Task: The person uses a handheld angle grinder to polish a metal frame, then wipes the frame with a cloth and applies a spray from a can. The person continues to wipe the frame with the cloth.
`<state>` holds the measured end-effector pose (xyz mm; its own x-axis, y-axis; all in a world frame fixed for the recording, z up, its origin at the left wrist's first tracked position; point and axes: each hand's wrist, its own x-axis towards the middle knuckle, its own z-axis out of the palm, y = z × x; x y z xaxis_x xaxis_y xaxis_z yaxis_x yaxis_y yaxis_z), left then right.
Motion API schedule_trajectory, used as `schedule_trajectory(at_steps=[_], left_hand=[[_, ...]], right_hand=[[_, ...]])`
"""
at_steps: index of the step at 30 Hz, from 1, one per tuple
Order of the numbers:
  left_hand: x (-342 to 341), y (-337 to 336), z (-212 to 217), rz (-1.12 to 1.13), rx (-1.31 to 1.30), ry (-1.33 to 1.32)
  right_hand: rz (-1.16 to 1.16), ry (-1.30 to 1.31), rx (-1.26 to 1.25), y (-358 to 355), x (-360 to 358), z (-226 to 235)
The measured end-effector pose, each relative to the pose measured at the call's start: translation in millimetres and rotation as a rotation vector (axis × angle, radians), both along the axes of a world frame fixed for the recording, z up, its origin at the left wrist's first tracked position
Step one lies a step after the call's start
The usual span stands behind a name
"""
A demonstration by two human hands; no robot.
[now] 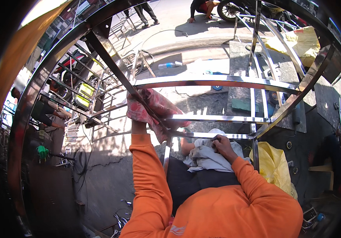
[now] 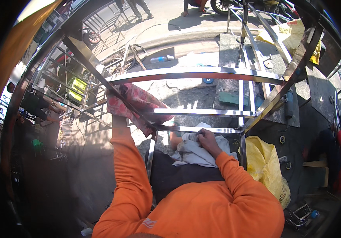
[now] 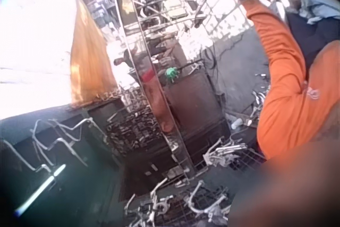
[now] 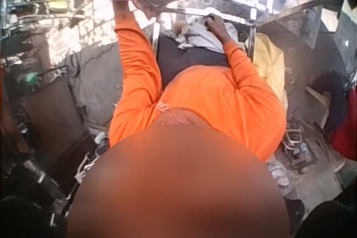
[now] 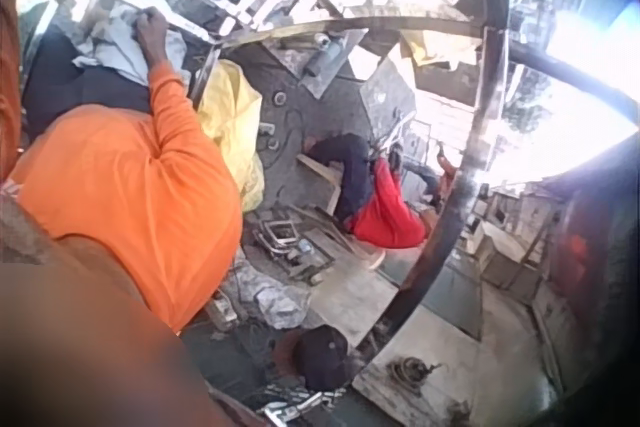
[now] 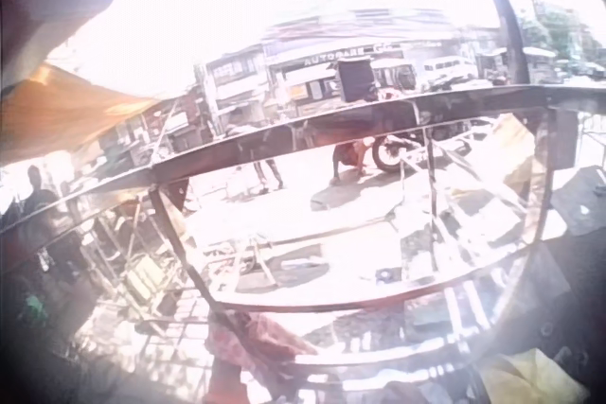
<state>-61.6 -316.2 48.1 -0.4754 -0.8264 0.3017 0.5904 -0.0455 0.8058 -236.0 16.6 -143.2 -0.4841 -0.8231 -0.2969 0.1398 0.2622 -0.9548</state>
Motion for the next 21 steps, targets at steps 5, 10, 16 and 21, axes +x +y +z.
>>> schedule_trajectory(at_steps=[5, 10, 16, 21], left_hand=[[3, -2, -2, 0.003, 0.032, -0.039], [12, -13, -19, -0.059, -0.116, -0.089], [11, -15, -35, 0.037, 0.013, -0.111], [5, -6, -38, 0.087, -0.038, -0.14]], right_hand=[[0.016, -0.02, -0.011, -1, 0, -2], [0.006, -0.027, -0.014, 0, -1, -1], [-0.009, -0.058, -0.003, -2, 0, -3], [0.008, -0.042, -0.001, -3, -1, -5]])
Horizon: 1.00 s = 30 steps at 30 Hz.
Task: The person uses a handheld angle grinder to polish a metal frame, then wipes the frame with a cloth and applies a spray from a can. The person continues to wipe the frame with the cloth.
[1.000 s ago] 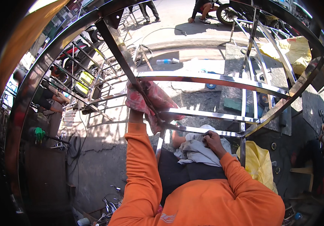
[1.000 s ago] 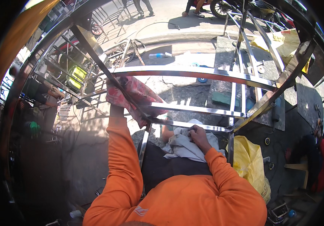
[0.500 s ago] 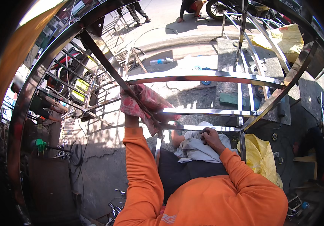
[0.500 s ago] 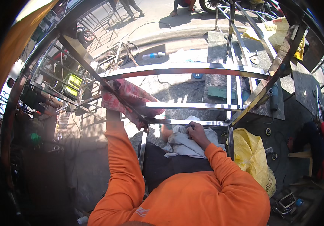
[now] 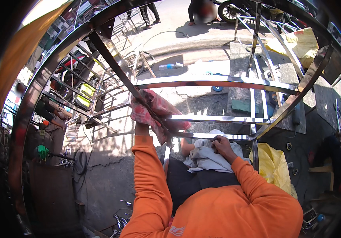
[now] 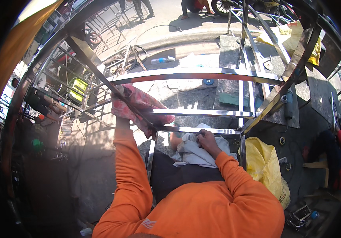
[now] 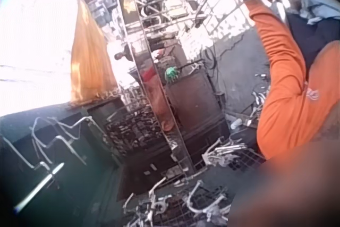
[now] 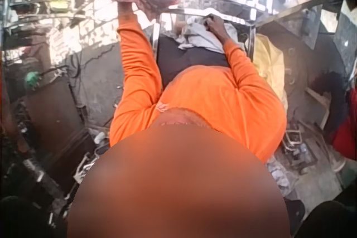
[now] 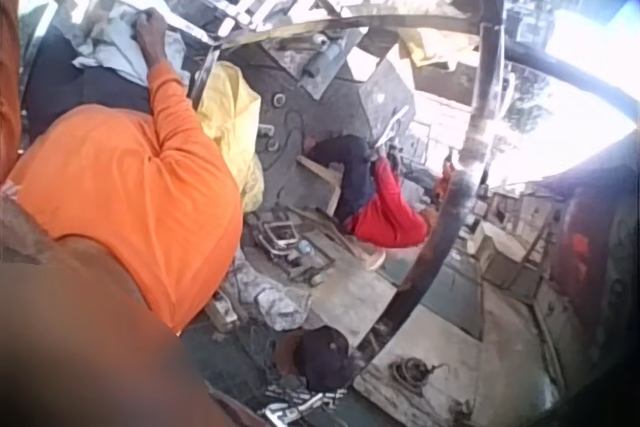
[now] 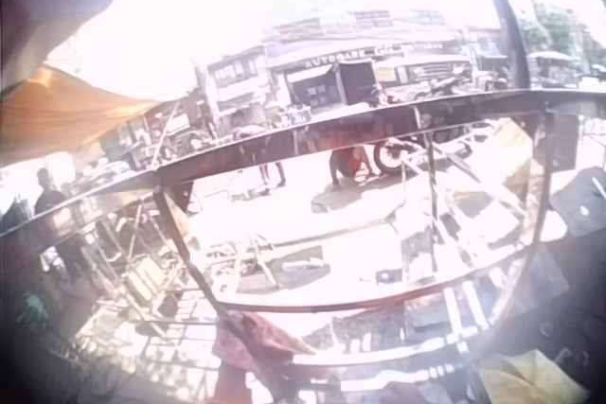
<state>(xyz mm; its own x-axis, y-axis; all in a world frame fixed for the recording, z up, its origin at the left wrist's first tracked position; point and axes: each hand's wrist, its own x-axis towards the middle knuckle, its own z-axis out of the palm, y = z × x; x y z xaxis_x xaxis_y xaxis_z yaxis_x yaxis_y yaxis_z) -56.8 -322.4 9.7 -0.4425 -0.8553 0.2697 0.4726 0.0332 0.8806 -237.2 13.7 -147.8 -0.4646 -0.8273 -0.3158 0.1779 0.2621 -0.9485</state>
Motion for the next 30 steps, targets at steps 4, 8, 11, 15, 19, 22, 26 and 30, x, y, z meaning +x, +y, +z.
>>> schedule_trajectory(at_steps=[4, 8, 11, 15, 19, 22, 26, 30], left_hand=[[0, 2, 6, -0.146, 0.169, 0.155], [3, 3, 5, -0.138, 0.002, 0.069], [3, 2, -1, -0.104, -0.007, 0.074], [4, -1, -5, -0.253, 0.027, 0.176], [7, 1, -4, -0.413, 0.088, 0.267], [8, 1, -14, -0.13, -0.05, 0.026], [4, -13, -45, -0.142, 0.148, 0.166], [-4, -29, -74, 0.129, -0.251, -0.164]], right_hand=[[-0.002, 0.015, -0.01, 1, 0, 1], [0.0, 0.012, -0.012, 1, 1, 2], [0.002, 0.019, 0.002, 1, 1, 2], [0.006, 0.022, -0.014, 2, 0, 2], [0.002, -0.012, -0.008, 2, 1, 2], [-0.005, -0.013, 0.003, 1, 1, 3], [-0.001, 0.037, 0.006, 1, 1, 6], [-0.003, 0.029, 0.003, 2, 1, 4]])
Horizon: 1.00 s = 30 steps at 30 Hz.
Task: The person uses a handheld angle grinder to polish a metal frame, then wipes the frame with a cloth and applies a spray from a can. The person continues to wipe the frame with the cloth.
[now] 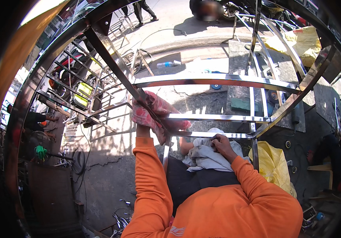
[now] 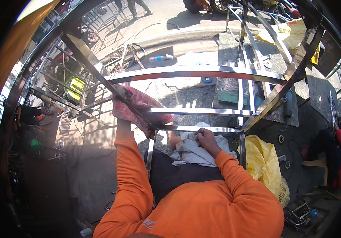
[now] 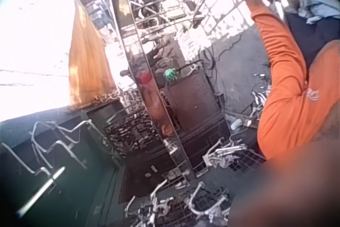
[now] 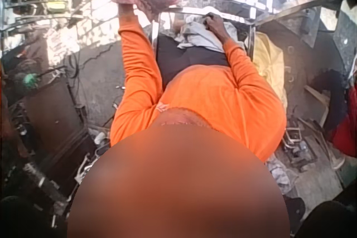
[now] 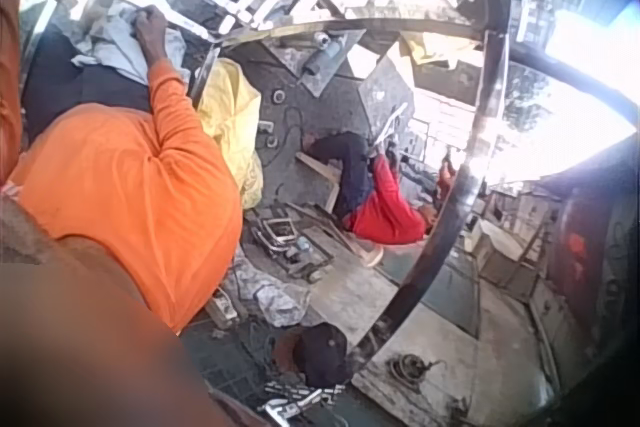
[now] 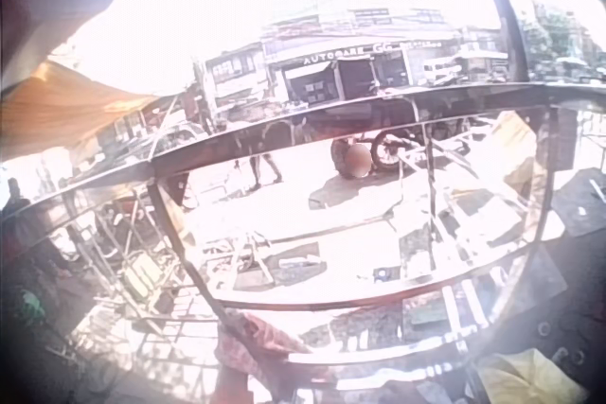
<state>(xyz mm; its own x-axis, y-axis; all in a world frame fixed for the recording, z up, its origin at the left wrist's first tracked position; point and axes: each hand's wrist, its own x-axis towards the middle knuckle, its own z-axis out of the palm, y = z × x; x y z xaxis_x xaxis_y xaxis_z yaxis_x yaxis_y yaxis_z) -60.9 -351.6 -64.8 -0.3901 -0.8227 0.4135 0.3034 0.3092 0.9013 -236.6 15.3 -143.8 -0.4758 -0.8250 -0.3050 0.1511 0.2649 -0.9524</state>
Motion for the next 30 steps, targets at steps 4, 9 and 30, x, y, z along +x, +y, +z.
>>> schedule_trajectory(at_steps=[4, 9, 30], left_hand=[[4, 3, 1, 0.159, -0.254, -0.219], [7, 16, 16, 0.276, -0.369, -0.33], [12, 67, 87, -0.243, 0.462, 0.152]], right_hand=[[0.008, -0.041, -0.018, 0, -1, -5], [0.012, -0.059, -0.054, 0, 0, -6], [-0.017, -0.076, -0.033, 1, -1, 2]])
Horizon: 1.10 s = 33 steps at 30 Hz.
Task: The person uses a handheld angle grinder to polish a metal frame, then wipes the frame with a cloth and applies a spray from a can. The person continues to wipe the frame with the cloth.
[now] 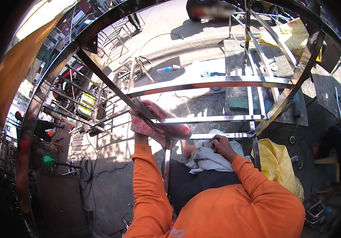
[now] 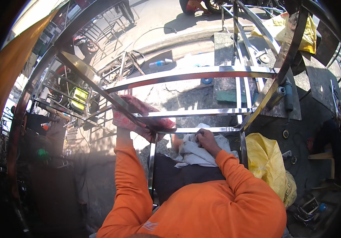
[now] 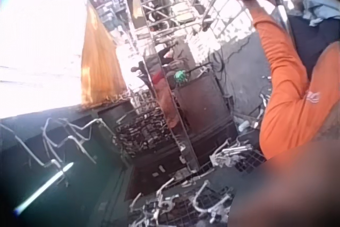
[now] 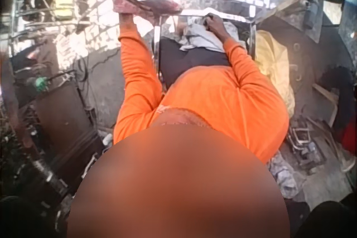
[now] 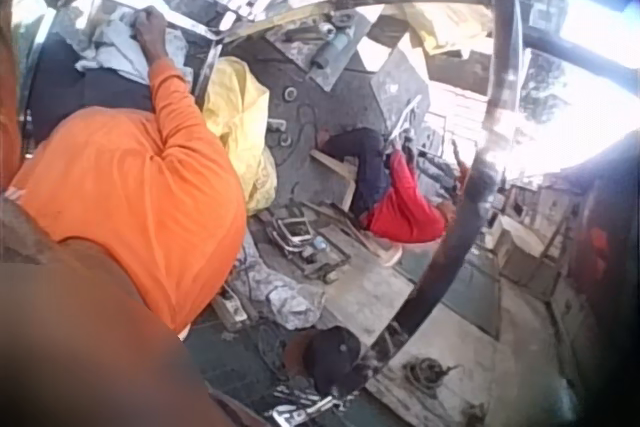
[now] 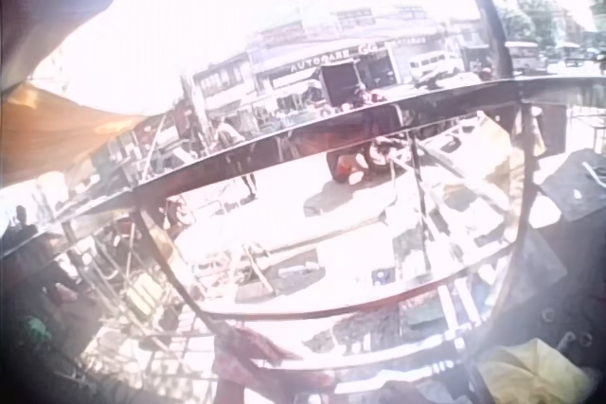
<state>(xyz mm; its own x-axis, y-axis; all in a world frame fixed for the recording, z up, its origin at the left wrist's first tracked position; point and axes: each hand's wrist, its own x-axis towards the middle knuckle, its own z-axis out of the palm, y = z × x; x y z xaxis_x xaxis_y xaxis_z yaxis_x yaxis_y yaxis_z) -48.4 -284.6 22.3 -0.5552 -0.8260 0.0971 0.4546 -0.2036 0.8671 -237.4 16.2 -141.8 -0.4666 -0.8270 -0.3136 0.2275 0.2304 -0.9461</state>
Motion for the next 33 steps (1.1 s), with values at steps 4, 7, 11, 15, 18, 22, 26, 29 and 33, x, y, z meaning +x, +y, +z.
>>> schedule_trajectory(at_steps=[4, 7, 11, 15, 18, 22, 26, 29, 33], left_hand=[[4, -10, 58, 0.133, -0.411, -0.039], [-1, -15, 78, 0.11, -0.456, -0.01], [-13, -11, 69, 0.1, -0.332, 0.005], [-14, -1, 42, 0.106, -0.23, -0.04], [-9, 9, 21, 0.099, -0.155, -0.089], [-11, 21, -3, 0.067, -0.085, -0.129], [-10, 27, -1, 0.019, -0.058, -0.148], [-5, 22, 29, -0.01, -0.175, -0.166], [-5, 4, 82, 0.098, -0.681, -0.242]], right_hand=[[0.0, 0.005, 0.013, -2, 0, 0], [-0.001, -0.018, 0.02, -3, 0, -2], [-0.004, -0.003, 0.034, -4, 1, -3], [0.004, 0.025, 0.067, -3, 0, -2], [0.011, 0.021, 0.052, -3, -1, 0], [0.013, 0.02, 0.058, -4, -1, 3], [0.005, -0.006, 0.039, -3, -1, 4], [-0.001, -0.008, 0.054, -3, -1, 2], [0.002, 0.018, 0.057, -4, -1, 1]])
